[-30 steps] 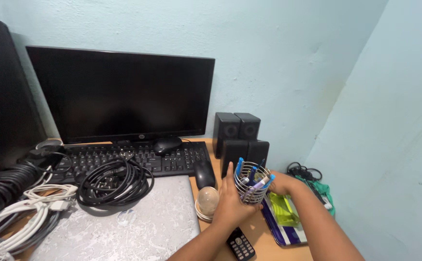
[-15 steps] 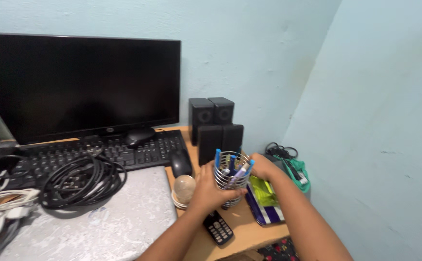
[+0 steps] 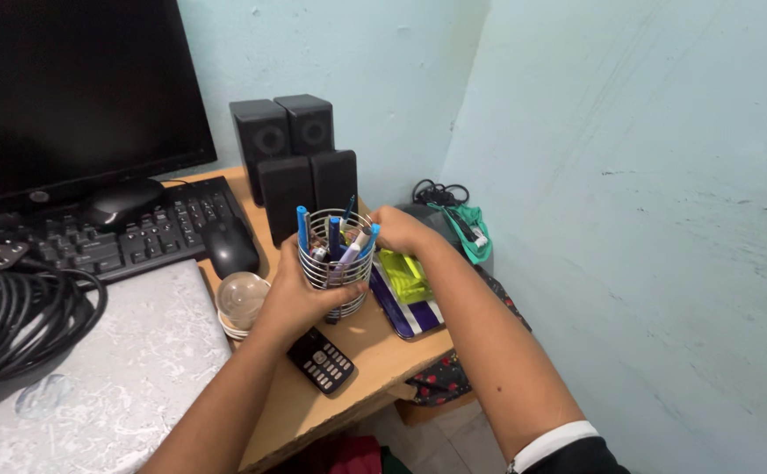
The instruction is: The person organizes a cluttered desk by coiling cables, crumpling a sheet of paper, and discarding it into a trash bin. They then open a drawer and place various cables and small items inside to tidy the workspace.
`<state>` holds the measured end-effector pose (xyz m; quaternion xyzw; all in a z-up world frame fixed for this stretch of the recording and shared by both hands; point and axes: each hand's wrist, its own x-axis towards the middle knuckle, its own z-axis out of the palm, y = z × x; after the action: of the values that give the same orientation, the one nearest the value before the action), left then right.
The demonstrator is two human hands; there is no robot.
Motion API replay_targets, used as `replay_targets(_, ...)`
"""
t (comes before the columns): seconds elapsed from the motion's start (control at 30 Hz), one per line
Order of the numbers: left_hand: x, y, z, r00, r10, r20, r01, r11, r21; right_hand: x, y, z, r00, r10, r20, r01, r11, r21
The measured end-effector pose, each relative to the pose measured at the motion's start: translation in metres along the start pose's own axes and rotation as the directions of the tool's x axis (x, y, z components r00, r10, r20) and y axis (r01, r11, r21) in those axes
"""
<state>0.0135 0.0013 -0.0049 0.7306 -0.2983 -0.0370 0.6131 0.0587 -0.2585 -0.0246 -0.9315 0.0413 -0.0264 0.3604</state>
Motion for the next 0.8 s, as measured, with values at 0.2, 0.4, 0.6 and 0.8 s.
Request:
replay_targets(0.2, -0.001, 0.003, 0.001, 0.998, -0.055, -0.033, 0.055, 0.998, 0.023, 0.001, 0.0, 0.001, 0.996, 0.034, 0.084, -0.045, 0.99, 0.132)
replay_targets(0.4, 0.004, -0.006, 0.0, 0.99, -0.081, -0.119, 0.095, 0.989, 0.116, 0.005, -0.002, 0.007, 0.993, -0.065, 0.1, 0.025, 0.934, 0.356)
replay_targets(0.6, 0.003, -0.016, 0.002, 0.989, 0.051, -0.142, -0.044, 0.998, 0.055, -0.012, -0.024, -0.02, 0.984, -0.04, -0.172, 0.131, 0.817, 0.561)
replay_targets(0.8, 0.007, -0.019, 0.002, 0.939, 0.265, -0.219, -0.248, 0.963, 0.102, -0.064, -0.089, -0.057, 0.889, -0.277, -0.365, 0.447, 0.7, 0.558)
